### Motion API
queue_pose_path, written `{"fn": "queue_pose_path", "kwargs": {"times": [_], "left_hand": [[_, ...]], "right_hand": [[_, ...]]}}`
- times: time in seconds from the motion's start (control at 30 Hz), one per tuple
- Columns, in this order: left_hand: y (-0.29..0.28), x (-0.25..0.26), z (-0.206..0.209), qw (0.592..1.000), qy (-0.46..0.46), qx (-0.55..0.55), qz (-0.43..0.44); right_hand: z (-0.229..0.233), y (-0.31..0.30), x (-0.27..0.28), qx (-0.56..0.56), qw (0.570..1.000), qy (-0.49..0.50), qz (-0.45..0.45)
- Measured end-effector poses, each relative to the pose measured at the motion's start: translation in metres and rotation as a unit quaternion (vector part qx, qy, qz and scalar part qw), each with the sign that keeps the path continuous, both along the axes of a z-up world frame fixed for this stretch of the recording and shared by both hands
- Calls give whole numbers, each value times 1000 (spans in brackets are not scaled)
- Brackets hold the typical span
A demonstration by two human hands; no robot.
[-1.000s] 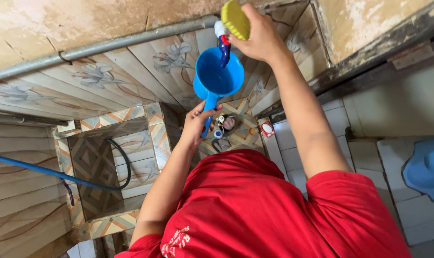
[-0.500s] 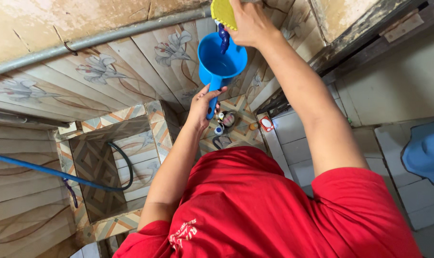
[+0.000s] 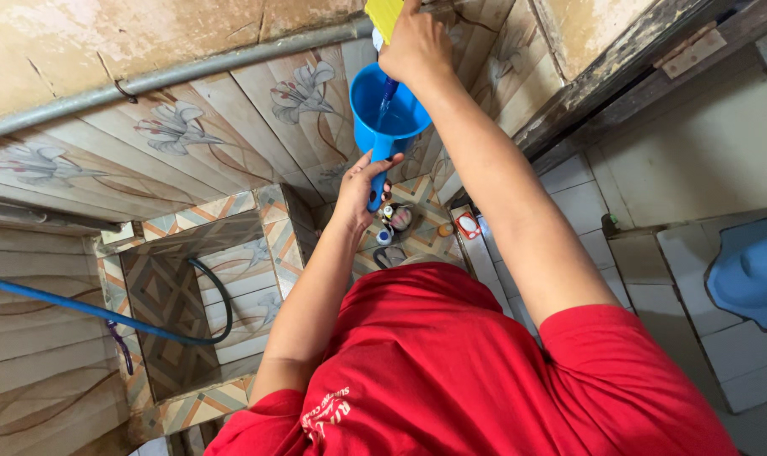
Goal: The person scrubs the upper tiled wall and a pipe with a yellow sponge, then uses a blue scoop to pour water from a tap onto the wall. They continue scrubbing the wall and grout lines with a brush, repeatedly rinsing the brush and wall with water from the scoop.
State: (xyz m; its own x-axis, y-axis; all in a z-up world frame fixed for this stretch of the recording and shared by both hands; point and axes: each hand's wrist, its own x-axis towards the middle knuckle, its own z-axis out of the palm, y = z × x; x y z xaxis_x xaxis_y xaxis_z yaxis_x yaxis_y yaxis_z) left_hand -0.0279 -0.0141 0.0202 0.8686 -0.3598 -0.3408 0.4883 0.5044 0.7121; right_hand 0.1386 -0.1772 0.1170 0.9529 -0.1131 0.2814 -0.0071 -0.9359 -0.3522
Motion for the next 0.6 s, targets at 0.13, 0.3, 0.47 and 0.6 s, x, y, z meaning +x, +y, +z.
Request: {"fn": "queue_pose_path", "kwargs": {"times": [0.13,0.3,0.47,0.6], "left_hand": [[-2,-6,2,1000,-3,-16,3],[2,-10,1,1000,-1,-15,1],[7,-9,5,1000,23,-8,-1],[15,-11,10,1000,24,12,-16]], "right_hand": [[-4,-26,13,70,996,-58,22],[-44,-99,27,374,925,0,63],[-142,-158,38,606,789,102,-33],[-230,-167,40,669,738,89,-23]]}}
